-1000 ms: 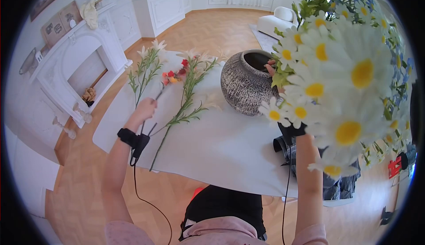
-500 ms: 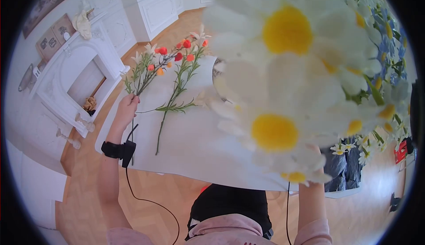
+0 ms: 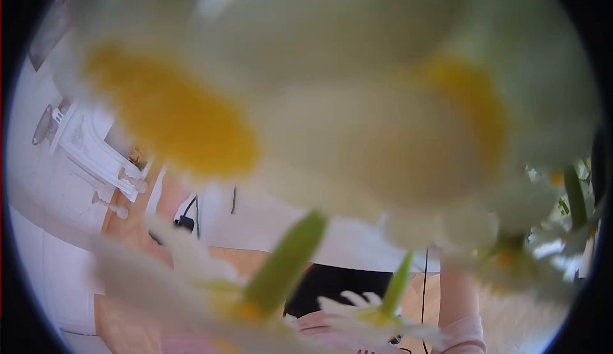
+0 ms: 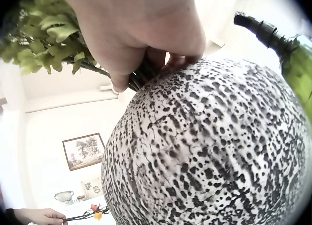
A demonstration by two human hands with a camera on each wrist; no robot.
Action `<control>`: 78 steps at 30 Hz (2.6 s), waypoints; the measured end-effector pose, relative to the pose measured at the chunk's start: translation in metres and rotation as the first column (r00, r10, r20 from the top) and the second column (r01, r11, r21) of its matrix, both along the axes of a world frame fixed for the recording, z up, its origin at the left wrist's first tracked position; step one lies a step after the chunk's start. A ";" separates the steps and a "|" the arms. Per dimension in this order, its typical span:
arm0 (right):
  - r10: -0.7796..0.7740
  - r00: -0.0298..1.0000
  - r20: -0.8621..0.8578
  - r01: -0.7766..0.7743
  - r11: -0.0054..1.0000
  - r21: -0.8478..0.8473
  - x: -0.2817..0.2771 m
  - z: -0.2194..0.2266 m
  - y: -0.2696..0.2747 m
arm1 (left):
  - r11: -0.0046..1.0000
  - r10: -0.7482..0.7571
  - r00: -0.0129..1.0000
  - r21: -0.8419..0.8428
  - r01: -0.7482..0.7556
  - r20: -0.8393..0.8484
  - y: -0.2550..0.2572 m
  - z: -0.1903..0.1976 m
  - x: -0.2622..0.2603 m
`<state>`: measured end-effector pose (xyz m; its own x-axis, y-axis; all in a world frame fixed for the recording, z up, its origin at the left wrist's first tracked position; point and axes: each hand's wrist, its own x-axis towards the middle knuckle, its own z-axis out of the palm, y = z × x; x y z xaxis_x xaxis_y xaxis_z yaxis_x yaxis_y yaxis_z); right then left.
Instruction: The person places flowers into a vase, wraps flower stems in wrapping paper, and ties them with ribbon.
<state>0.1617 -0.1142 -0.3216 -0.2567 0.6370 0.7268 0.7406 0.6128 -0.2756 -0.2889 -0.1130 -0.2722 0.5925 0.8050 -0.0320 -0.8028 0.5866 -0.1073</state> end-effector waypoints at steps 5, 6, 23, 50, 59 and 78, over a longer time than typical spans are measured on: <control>-0.040 0.999 -0.018 0.040 0.999 -0.013 0.004 -0.005 -0.006 | 0.809 0.480 -0.807 0.183 0.559 0.343 -0.030 0.056 0.041; -0.048 0.999 -0.024 0.047 0.999 -0.017 0.004 -0.006 -0.007 | 0.764 0.508 -0.790 0.246 0.597 0.343 -0.034 0.057 0.038; -0.135 0.988 -0.072 0.132 0.991 -0.035 0.002 -0.008 -0.025 | 0.082 0.906 -0.406 0.991 -0.110 -0.120 0.018 0.120 0.009; -0.298 0.953 0.046 0.256 0.881 0.398 0.066 0.131 0.034 | -0.232 0.971 -0.022 0.965 0.118 0.236 0.070 0.135 0.282; -0.330 0.942 0.057 0.279 0.867 0.413 0.064 0.141 0.027 | -0.246 0.967 -0.008 0.944 0.218 0.254 0.061 0.140 0.297; -0.406 0.912 0.051 0.352 0.842 0.408 0.065 0.144 0.014 | -0.248 0.966 0.045 0.857 0.451 0.256 0.041 0.126 0.276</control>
<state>0.2270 -0.1006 -0.1779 -0.1615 0.3835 0.9093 0.9490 0.3131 0.0365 -0.0132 -0.0722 -0.1463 0.3614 0.3702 0.8558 0.1334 -0.9289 0.3455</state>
